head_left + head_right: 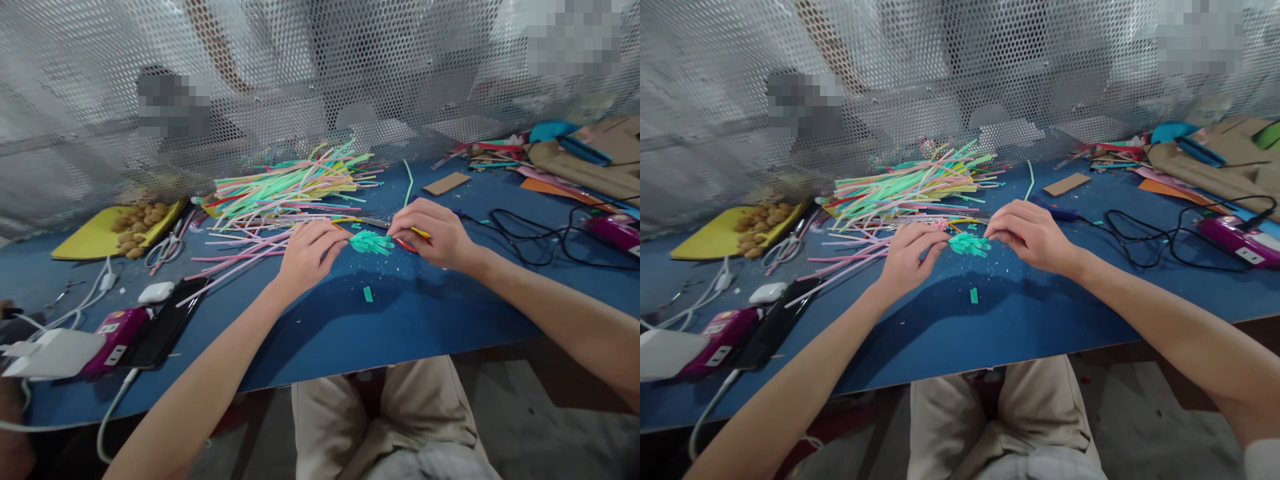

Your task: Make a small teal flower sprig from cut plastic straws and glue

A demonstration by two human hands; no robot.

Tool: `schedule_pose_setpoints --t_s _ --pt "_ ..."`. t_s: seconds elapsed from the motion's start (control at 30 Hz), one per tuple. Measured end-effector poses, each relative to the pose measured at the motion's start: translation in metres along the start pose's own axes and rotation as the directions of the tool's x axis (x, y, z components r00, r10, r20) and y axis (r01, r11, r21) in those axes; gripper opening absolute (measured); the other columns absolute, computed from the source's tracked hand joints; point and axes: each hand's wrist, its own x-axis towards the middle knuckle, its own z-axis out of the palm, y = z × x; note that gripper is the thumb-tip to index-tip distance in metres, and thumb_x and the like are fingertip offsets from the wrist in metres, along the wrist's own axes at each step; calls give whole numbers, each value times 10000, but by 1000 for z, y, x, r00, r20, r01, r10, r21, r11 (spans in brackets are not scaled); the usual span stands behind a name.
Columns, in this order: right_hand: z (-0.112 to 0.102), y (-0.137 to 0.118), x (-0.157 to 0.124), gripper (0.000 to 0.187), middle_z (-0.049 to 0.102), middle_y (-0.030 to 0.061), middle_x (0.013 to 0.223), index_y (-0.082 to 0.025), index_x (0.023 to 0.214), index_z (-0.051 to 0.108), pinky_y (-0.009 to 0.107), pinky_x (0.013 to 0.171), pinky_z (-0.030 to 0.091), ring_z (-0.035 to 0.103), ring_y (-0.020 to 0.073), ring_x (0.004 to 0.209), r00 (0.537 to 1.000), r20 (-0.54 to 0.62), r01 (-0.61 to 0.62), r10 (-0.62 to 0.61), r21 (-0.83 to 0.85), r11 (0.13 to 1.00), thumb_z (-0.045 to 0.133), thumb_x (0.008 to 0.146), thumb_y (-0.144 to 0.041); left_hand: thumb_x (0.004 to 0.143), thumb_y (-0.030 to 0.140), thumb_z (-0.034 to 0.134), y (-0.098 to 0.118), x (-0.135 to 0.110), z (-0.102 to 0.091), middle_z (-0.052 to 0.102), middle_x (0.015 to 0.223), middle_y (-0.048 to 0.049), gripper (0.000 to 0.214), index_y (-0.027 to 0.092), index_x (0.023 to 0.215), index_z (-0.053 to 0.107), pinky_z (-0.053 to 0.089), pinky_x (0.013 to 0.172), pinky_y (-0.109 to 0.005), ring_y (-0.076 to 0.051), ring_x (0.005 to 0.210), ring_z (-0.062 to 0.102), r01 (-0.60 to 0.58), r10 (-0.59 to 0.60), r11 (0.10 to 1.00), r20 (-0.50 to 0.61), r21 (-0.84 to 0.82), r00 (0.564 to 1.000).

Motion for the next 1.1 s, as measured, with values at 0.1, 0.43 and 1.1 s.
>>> schedule_pose_setpoints --t_s 0.1,0.43,1.1 --pt "-3 0 1 98 760 37 978 -244 984 697 353 803 489 644 177 841 998 10 55 -55 -66 996 601 1007 -251 1022 251 582 0 0 0 758 1031 -49 156 219 1100 714 418 821 -330 -180 967 674 2 -2 1000 17 9 1000" --pt "-8 -1 5 156 759 27 1005 -239 1011 660 366 847 418 614 181 921 986 122 131 -117 -111 985 511 1054 -254 1033 287 564 2 1 0 768 1018 -35 174 239 1082 725 383 785 -361 -188 938 658 -35 32 999 105 26 994" --pt "-4 -2 4 136 767 46 1022 -226 1044 693 356 820 449 619 188 920 988 122 112 -100 -96 989 559 1027 -208 1025 262 579 5 2 0 760 995 -37 154 225 1069 722 386 771 -356 -183 914 648 -56 56 998 75 2 996"
